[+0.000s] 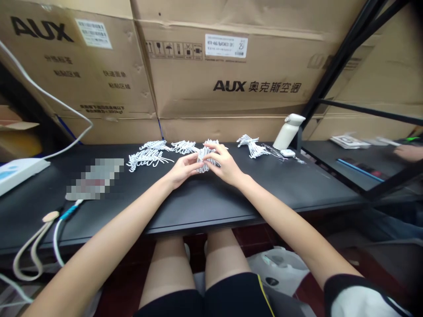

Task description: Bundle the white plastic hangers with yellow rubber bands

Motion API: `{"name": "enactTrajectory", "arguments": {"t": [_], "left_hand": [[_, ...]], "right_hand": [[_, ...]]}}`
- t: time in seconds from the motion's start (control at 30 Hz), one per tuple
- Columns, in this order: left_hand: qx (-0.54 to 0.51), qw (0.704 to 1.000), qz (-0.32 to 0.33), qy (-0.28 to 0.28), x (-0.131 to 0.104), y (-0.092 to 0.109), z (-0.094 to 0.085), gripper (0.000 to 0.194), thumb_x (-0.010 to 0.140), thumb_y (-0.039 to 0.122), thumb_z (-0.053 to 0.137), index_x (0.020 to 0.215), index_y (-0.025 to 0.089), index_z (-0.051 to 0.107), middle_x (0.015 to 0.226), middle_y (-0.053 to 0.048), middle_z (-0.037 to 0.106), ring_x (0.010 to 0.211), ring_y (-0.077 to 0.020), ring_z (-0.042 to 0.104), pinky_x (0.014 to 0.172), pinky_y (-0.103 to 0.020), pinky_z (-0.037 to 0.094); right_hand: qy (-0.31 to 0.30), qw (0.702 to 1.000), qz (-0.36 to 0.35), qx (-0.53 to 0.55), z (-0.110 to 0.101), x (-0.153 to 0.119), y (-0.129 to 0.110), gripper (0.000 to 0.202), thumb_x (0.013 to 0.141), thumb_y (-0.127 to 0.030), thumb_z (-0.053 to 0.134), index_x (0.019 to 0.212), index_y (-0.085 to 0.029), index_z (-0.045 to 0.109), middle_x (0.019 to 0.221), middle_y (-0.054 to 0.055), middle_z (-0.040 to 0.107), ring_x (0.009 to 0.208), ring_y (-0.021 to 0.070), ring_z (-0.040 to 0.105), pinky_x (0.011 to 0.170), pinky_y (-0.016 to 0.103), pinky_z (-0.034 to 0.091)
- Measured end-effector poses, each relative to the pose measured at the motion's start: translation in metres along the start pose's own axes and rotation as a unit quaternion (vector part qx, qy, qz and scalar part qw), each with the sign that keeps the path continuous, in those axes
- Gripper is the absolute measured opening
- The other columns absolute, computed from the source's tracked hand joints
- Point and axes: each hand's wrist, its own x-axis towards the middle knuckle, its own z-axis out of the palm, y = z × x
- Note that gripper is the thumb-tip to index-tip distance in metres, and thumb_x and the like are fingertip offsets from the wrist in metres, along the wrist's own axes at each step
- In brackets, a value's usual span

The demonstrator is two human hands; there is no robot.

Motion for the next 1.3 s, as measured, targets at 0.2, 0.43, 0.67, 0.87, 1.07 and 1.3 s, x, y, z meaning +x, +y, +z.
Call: {"name": "enactTrajectory", "arguments": {"t": [0.2,0.43,0.67,0.87,1.07,1.3], "left_hand": [[0.040,0.997,0.028,0.067,0.001,-0.002,0.000,0.058,0.057,0.027,0.085,0.113,0.020,0.068,0.111,-0.010,0.069,0.094,-0.0249,0.066,0.072,-0.033,0.054],[0.048,0.996,0.031,0.063,0.000,0.000,0.001,0.055,0.061,0.028,0.083,0.113,0.019,0.066,0.112,-0.010,0.069,0.095,-0.0233,0.066,0.071,-0.031,0.056],[0.052,0.993,0.024,0.106,0.003,0.001,-0.004,0.056,0.056,0.029,0.085,0.107,0.017,0.066,0.109,-0.009,0.069,0.094,-0.0237,0.065,0.071,-0.033,0.056],[0.160,0.971,0.122,0.131,0.000,0.005,-0.002,0.045,0.056,0.029,0.084,0.096,0.018,0.067,0.101,-0.008,0.070,0.096,-0.0250,0.063,0.083,-0.038,0.051],[0.388,0.883,0.237,0.115,-0.009,0.005,0.009,0.029,0.069,0.024,0.072,0.098,0.023,0.070,0.105,-0.007,0.066,0.106,-0.0272,0.057,0.098,-0.037,0.039],[0.431,0.868,0.231,0.090,-0.009,0.006,0.009,0.032,0.071,0.028,0.071,0.102,0.025,0.066,0.106,-0.007,0.061,0.107,-0.0264,0.054,0.093,-0.035,0.042]], "right_hand": [[-0.009,1.000,-0.003,-0.018,-0.001,0.002,-0.002,0.010,0.090,-0.024,0.048,0.089,-0.020,0.057,0.127,0.015,0.053,0.122,0.0262,0.046,0.103,0.051,0.036],[-0.018,1.000,0.006,0.013,-0.003,0.001,-0.001,0.009,0.090,-0.025,0.047,0.090,-0.019,0.054,0.133,0.017,0.049,0.128,0.0262,0.041,0.106,0.052,0.031],[-0.027,0.998,0.034,0.039,0.004,-0.002,-0.007,0.010,0.088,-0.026,0.052,0.085,-0.019,0.059,0.141,0.016,0.043,0.132,0.0279,0.039,0.107,0.053,0.031],[0.083,0.976,0.149,0.132,0.004,0.000,-0.012,0.017,0.085,-0.035,0.057,0.088,-0.019,0.056,0.125,0.014,0.055,0.113,0.0253,0.056,0.094,0.044,0.047],[0.074,0.876,0.344,0.330,0.012,0.001,-0.001,0.055,0.067,-0.047,0.073,0.108,-0.022,0.046,0.104,0.006,0.064,0.076,0.0160,0.066,0.068,0.032,0.057],[0.127,0.784,0.394,0.462,0.013,0.007,-0.007,0.039,0.063,-0.036,0.076,0.090,-0.019,0.053,0.075,0.000,0.067,0.068,0.0140,0.066,0.065,0.028,0.055]]}}
